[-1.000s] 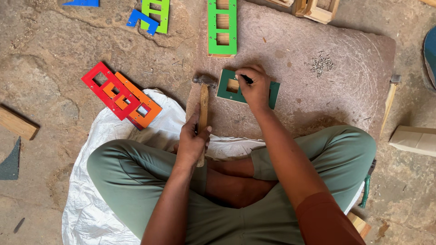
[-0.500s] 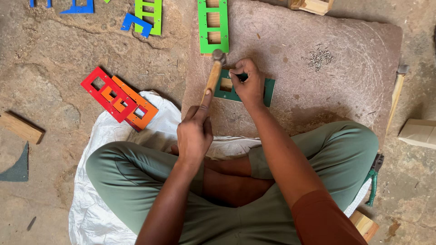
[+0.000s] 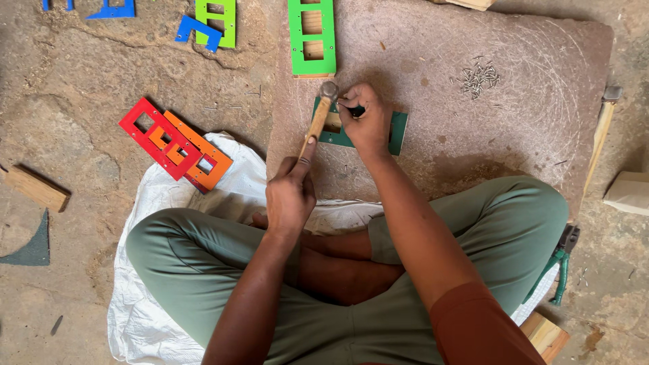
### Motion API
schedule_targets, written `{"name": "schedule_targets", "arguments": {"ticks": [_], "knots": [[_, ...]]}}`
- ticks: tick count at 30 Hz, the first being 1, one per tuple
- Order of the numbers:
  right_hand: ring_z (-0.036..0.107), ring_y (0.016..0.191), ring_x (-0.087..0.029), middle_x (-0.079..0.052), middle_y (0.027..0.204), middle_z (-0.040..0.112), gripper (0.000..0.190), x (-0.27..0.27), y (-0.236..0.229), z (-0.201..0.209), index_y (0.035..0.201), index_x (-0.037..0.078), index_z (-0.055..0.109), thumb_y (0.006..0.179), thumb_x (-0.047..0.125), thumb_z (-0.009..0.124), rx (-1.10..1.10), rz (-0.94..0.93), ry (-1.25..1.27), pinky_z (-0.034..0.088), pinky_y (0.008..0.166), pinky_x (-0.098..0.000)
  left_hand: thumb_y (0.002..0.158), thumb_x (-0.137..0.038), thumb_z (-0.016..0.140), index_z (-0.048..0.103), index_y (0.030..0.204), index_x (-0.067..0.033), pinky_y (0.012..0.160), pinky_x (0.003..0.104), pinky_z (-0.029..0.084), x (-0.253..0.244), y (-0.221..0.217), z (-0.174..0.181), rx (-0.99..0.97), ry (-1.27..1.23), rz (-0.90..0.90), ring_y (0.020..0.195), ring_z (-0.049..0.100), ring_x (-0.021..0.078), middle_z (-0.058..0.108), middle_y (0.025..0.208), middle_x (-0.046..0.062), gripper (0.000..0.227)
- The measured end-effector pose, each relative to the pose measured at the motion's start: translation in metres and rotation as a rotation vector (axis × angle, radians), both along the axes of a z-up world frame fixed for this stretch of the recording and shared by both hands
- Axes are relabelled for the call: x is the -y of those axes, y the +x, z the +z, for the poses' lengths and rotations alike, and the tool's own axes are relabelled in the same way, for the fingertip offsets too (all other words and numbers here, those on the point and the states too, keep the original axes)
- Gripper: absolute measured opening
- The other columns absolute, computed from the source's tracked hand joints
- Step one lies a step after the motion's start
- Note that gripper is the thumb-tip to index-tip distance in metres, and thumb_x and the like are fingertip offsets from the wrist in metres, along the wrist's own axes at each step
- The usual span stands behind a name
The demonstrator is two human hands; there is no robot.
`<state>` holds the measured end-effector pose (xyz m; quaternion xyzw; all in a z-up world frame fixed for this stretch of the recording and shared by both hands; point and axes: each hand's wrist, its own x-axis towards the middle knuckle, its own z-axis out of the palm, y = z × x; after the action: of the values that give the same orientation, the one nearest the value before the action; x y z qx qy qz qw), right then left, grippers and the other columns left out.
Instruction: The person sits on the floor and assembles small wooden frames by hammering nails into them. They work on green and red frames, picking up nails and using a hammer to secure the pieces together.
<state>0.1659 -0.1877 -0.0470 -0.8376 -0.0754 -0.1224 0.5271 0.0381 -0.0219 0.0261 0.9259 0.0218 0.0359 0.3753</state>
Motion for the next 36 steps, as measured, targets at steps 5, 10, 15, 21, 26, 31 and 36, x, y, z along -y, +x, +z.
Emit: {"name": "schedule_targets", "arguments": {"ticks": [5,10,15,21,26,31,36], "knots": [[0.076,0.078,-0.014,-0.009,0.081,0.075,0.023,0.001,-0.002,-0.003,0.094,0.000,0.062,0.081,-0.008,0.079,-0.062,-0.005,0.021,0.056,0.070,-0.0258,0.083,0.008,0.060,0.059,0.146,-0.0225,0.070,0.046,0.057,0.002,-0.003,0.000,0.041,-0.005,-0.013,0.077,0.068,0.0363,0.067,0.098,0.014,0.070],[0.077,0.086,-0.015,-0.010,0.085,0.075,0.024,0.000,0.001,-0.006,0.096,0.000,0.060,0.083,-0.009,0.078,-0.024,0.009,0.064,0.057,0.078,-0.0268,0.085,0.007,0.061,0.059,0.147,-0.0220,0.070,0.046,0.057,0.001,0.000,0.005,0.037,-0.016,0.026,0.076,0.068,0.0368,0.066,0.097,0.015,0.068],[0.076,0.083,-0.014,-0.010,0.083,0.075,0.025,0.001,-0.002,-0.012,0.095,0.000,0.061,0.081,-0.009,0.079,-0.014,-0.015,0.034,0.057,0.077,-0.0264,0.082,0.008,0.060,0.060,0.146,-0.0214,0.069,0.046,0.057,0.002,-0.003,0.006,0.016,-0.008,0.003,0.074,0.067,0.0369,0.065,0.094,0.015,0.071],[0.076,0.084,-0.014,-0.009,0.083,0.075,0.025,0.000,0.000,-0.008,0.095,0.000,0.060,0.082,-0.010,0.079,0.006,-0.004,0.051,0.057,0.079,-0.0261,0.082,0.010,0.060,0.058,0.148,-0.0207,0.070,0.045,0.057,-0.001,0.000,0.010,0.027,-0.032,0.037,0.075,0.068,0.0358,0.065,0.095,0.015,0.073],[0.077,0.084,-0.012,-0.009,0.084,0.075,0.024,0.000,-0.002,-0.009,0.095,0.000,0.060,0.082,-0.009,0.078,0.014,-0.007,0.051,0.058,0.076,-0.0250,0.078,0.011,0.059,0.057,0.148,-0.0196,0.071,0.045,0.057,0.001,-0.006,0.012,0.111,-0.053,0.005,0.077,0.067,0.0363,0.065,0.099,0.016,0.076],[0.075,0.080,-0.015,-0.009,0.083,0.075,0.024,0.001,-0.001,-0.011,0.094,0.000,0.061,0.081,-0.011,0.079,-0.002,-0.012,0.050,0.056,0.076,-0.0270,0.082,0.010,0.059,0.058,0.148,-0.0199,0.069,0.045,0.056,0.000,0.002,0.014,0.040,-0.060,0.029,0.075,0.067,0.0355,0.064,0.094,0.015,0.072],[0.076,0.092,-0.018,-0.010,0.093,0.075,0.028,0.003,-0.001,-0.015,0.101,0.001,0.060,0.081,-0.011,0.076,-0.013,0.025,0.028,0.056,0.085,-0.0300,0.083,0.011,0.059,0.058,0.148,-0.0179,0.068,0.044,0.055,-0.010,-0.010,0.024,0.058,-0.104,0.080,0.072,0.065,0.0347,0.062,0.091,0.016,0.071]]}}
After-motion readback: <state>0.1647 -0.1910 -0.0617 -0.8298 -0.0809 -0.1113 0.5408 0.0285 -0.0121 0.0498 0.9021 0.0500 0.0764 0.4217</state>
